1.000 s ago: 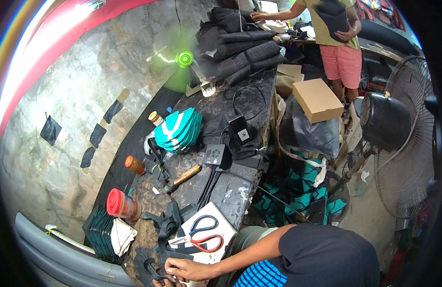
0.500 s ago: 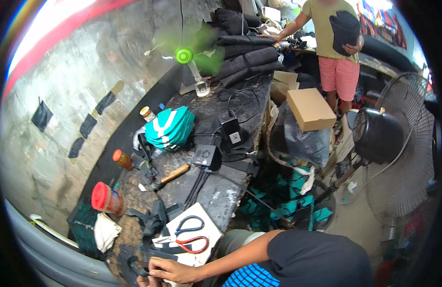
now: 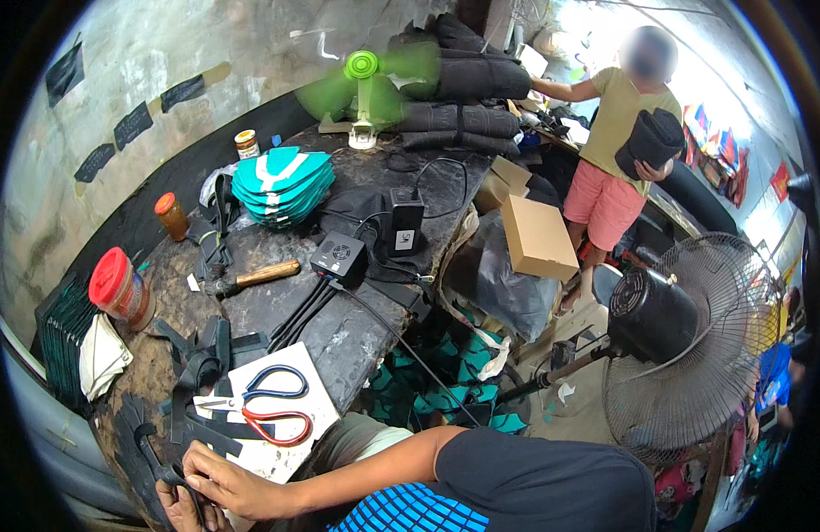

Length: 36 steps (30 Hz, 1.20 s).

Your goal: The person uses shears to cut a long black rubber strap into shorter pieces. They repeatedly pick up the strap, align it, and trim sections, placing the cut pieces on the workbench.

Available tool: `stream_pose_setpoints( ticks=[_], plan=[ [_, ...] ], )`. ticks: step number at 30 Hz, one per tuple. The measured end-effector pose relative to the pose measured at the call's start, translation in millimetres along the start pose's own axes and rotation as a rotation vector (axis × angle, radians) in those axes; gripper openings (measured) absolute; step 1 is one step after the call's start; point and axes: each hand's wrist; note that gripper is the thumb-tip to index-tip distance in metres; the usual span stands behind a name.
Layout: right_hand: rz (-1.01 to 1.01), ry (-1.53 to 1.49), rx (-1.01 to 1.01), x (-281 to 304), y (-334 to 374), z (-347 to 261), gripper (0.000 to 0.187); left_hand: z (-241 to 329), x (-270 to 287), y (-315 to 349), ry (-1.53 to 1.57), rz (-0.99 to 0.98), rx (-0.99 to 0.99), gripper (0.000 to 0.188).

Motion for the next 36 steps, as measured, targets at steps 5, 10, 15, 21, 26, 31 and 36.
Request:
stream_pose_setpoints(
  ticks=[5, 10, 15, 21, 26, 31, 36],
  plan=[
    [-0.091, -0.156, -0.176, 1.0, 0.7, -5.1, 0.024, -23.6, 2.2, 12.7, 0.089, 0.007, 0.02, 0.044],
    [-0.084, -0.247, -0.181, -6.7, 4.6, -8.1, 0.024, -22.8, 9.2, 2.0, 0.303, -0.045, 0.213, 0.042],
    [-0.001, -0.04, 0.078, -11.2, 3.1, -2.9, 0.024, -8.2, 17.7, -17.5, 0.562, -0.085, 0.486, 0.041],
    [-0.038, -0.056, 0.053, -7.9, -1.4, -3.2, 0.024, 18.7, 14.9, -14.6, 0.327, 0.037, 0.474, 0.036],
    [-0.068, -0.124, 0.047, -4.7, -3.6, -10.3, 0.023, 26.1, 8.8, 17.6, 0.035, 0.154, -0.054, 0.034],
    [-0.14, -0.145, 0.025, -0.7, -3.7, -13.5, 0.03, 0.0, 6.9, 13.4, 0.213, 0.149, 0.015, 0.035],
    [-0.079, -0.071, 0.086, -0.4, -1.9, -15.7, 0.025, -13.2, 20.5, -10.4, 1.402, -0.149, 0.36, 0.037]
  ],
)
Point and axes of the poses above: each hand's wrist, its own y-axis away from the middle knuckle, its own x-axis out of the back of the hand, z = x × y, and after that the axes turned 9 degrees about -x, right-handed
